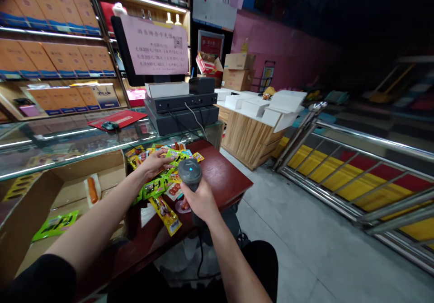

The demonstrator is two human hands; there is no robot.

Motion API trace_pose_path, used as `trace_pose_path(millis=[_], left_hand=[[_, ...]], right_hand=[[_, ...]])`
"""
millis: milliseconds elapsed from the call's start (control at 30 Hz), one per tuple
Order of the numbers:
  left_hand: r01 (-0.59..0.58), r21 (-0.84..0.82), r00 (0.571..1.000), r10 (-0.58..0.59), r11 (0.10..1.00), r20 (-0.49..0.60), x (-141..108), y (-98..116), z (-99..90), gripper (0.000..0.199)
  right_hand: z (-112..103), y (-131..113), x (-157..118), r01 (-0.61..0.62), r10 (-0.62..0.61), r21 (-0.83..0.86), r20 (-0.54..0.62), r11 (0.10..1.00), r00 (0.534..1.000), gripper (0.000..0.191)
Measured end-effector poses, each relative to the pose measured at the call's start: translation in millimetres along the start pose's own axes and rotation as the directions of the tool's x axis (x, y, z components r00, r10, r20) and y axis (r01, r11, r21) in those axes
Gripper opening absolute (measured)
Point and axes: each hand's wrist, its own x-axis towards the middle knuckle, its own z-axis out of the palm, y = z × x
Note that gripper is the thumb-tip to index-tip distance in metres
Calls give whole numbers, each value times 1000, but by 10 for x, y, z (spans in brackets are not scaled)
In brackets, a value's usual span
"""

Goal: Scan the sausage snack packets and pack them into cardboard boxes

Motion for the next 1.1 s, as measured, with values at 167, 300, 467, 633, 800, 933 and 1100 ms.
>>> trace_pose_path(millis=[167,300,467,633,800,933,1100], left_hand=[[50,83,998,-54,995,45,16,-126,57,41],[-18,104,999,14,994,36,24,-179,100,44],[-112,112,992,104,987,70,23,-189,124,50],[-146,146,988,138,978,64,60,-206,89,51],[-159,150,986,149,976,79,89,-229,63,49],[-167,178,984,151,970,98,41,-198,79,45],[-166,188,982,144,968,124,-2,-164,108,44]], right_hand=[[82,-8,-29,-28,27,26,28,999,999,21],[105,22,-36,-34,33,18,33,999,999,20],[101,-9,-41,-42,43,-26,15,999,999,19],[102,-64,-57,-42,42,-47,8,998,999,18],[88,-84,-66,-28,29,-64,14,998,999,19],[76,-86,-76,-23,25,-87,14,996,1000,19],[76,-111,-90,-34,36,-79,18,996,999,19]])
